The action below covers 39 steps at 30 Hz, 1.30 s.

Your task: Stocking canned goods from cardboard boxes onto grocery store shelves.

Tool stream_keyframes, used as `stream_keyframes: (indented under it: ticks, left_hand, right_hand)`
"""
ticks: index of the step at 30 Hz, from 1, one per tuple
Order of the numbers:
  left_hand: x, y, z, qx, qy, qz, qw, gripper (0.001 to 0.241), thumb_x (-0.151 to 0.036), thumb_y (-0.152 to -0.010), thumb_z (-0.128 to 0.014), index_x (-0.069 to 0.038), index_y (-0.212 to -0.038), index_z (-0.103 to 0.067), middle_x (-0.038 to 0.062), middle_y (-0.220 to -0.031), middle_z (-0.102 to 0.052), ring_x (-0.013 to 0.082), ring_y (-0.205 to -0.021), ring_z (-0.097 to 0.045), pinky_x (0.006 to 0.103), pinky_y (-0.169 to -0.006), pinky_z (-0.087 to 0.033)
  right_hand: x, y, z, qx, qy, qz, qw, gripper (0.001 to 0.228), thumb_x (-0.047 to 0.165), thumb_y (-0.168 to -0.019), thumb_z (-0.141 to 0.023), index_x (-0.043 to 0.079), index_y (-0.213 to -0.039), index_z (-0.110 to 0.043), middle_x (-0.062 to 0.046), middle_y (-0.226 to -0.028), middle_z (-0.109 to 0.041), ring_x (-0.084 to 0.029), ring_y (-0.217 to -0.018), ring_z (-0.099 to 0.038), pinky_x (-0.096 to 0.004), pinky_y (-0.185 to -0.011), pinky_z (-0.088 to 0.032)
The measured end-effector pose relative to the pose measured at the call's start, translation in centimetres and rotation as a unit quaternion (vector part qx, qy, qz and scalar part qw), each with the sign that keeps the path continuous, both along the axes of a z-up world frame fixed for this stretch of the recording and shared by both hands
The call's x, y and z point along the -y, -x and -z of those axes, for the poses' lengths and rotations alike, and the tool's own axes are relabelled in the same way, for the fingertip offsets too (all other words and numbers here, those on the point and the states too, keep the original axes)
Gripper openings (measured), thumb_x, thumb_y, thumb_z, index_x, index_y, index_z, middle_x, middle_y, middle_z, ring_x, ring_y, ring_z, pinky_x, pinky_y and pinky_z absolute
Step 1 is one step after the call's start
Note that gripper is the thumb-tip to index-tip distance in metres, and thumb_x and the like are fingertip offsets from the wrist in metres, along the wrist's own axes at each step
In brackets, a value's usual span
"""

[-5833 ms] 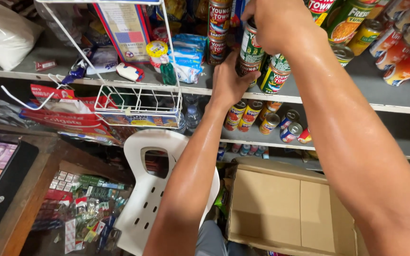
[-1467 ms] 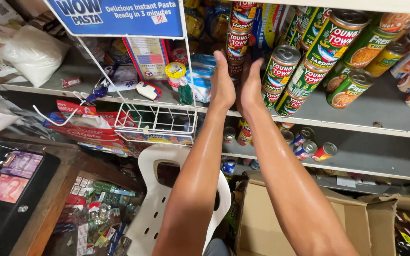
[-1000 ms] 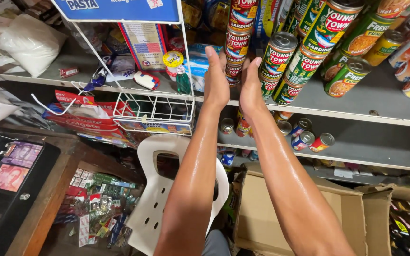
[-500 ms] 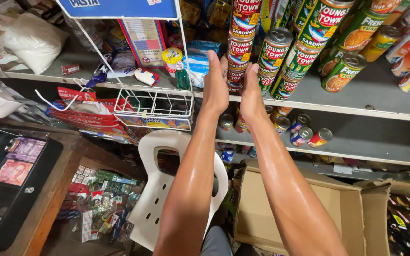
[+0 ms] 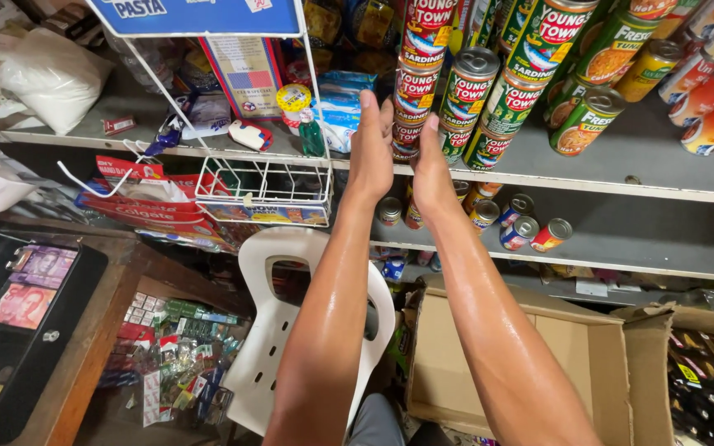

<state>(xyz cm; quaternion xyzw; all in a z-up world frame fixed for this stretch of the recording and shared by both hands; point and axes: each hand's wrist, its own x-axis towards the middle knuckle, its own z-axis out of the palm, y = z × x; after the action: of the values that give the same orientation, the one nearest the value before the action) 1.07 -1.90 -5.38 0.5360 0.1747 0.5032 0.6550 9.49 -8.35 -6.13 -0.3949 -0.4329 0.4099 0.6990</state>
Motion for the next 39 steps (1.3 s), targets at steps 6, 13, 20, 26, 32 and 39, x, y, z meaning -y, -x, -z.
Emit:
stream_keyframes:
  ticks: [6,13,20,26,32,39]
  left_hand:
    - [-0.1,-0.1,0.3,-0.026,0.045,-0.021,0.998,0.1,-0.07,-0.1,-0.024,0.013,-0.156,-0.028,0.022,-0.161,-0.042,0.0289,-0.146,-0.043,0.0367,-0.12,-0.029]
    - [5.0,1.9,-1.1,-0.057,0.031,-0.063,0.996,0.091,-0.065,-0.106,-0.024,0.01,-0.156,-0.031,0.023,-0.161,-0.039,0.0291,-0.151,-0.041,0.0368,-0.122,-0.029]
    - [14.0,1.3,-9.7,-0.091,-0.211,-0.309,0.923,0.024,-0.021,-0.108,-0.053,-0.005,-0.108,-0.07,0.014,-0.084,-0.073,0.0252,-0.072,-0.072,0.0338,-0.069,-0.055]
    - [17.8,-1.7,-19.9,-0.042,-0.341,-0.26,0.903,0.009,-0.015,-0.105,-0.066,-0.006,-0.104,-0.066,0.011,-0.094,-0.069,0.0271,-0.079,-0.067,0.0346,-0.072,-0.052]
    - [25.3,-9.3,-19.8,0.008,-0.478,-0.011,0.878,0.052,-0.045,-0.104,-0.055,-0.012,-0.145,-0.053,0.02,-0.149,-0.045,0.0383,-0.137,-0.049,0.0468,-0.114,-0.04]
    - [32.9,-22.0,-22.6,-0.245,-0.617,-0.046,0.746,0.057,-0.043,-0.105,-0.049,-0.025,-0.159,-0.044,0.017,-0.166,-0.035,0.0406,-0.152,-0.028,0.0672,-0.117,-0.021]
  right_hand:
    - [-0.8,-0.3,1.3,-0.016,0.03,0.035,0.999,0.063,0.049,-0.111,-0.032,0.002,-0.151,-0.047,-0.013,-0.148,-0.053,-0.023,-0.135,-0.047,-0.042,-0.117,-0.034]
    - [2.8,1.0,1.7,0.286,0.115,0.224,0.925,0.06,0.039,-0.12,-0.041,-0.009,-0.155,-0.04,-0.023,-0.157,-0.045,-0.019,-0.143,-0.043,-0.037,-0.116,-0.031]
    - [10.1,0.7,-7.7,0.062,0.037,0.229,0.971,0.022,0.013,-0.103,-0.063,-0.006,-0.098,-0.073,-0.001,-0.076,-0.064,-0.007,-0.065,-0.051,-0.026,-0.057,-0.04]
    - [15.3,-4.2,-16.2,0.083,-0.054,0.171,0.98,0.031,0.027,-0.112,-0.058,-0.002,-0.104,-0.066,-0.002,-0.088,-0.063,-0.009,-0.08,-0.054,-0.027,-0.068,-0.046]
    - [24.8,-9.6,-22.8,-0.189,-0.047,0.077,0.978,0.079,0.066,-0.102,-0.032,-0.002,-0.135,-0.056,-0.025,-0.126,-0.066,-0.035,-0.106,-0.068,-0.045,-0.09,-0.057]
    - [42.6,-15.0,-24.8,-0.316,-0.201,0.05,0.926,0.086,0.061,-0.114,-0.029,-0.01,-0.159,-0.047,-0.027,-0.14,-0.059,-0.037,-0.134,-0.059,-0.047,-0.119,-0.045]
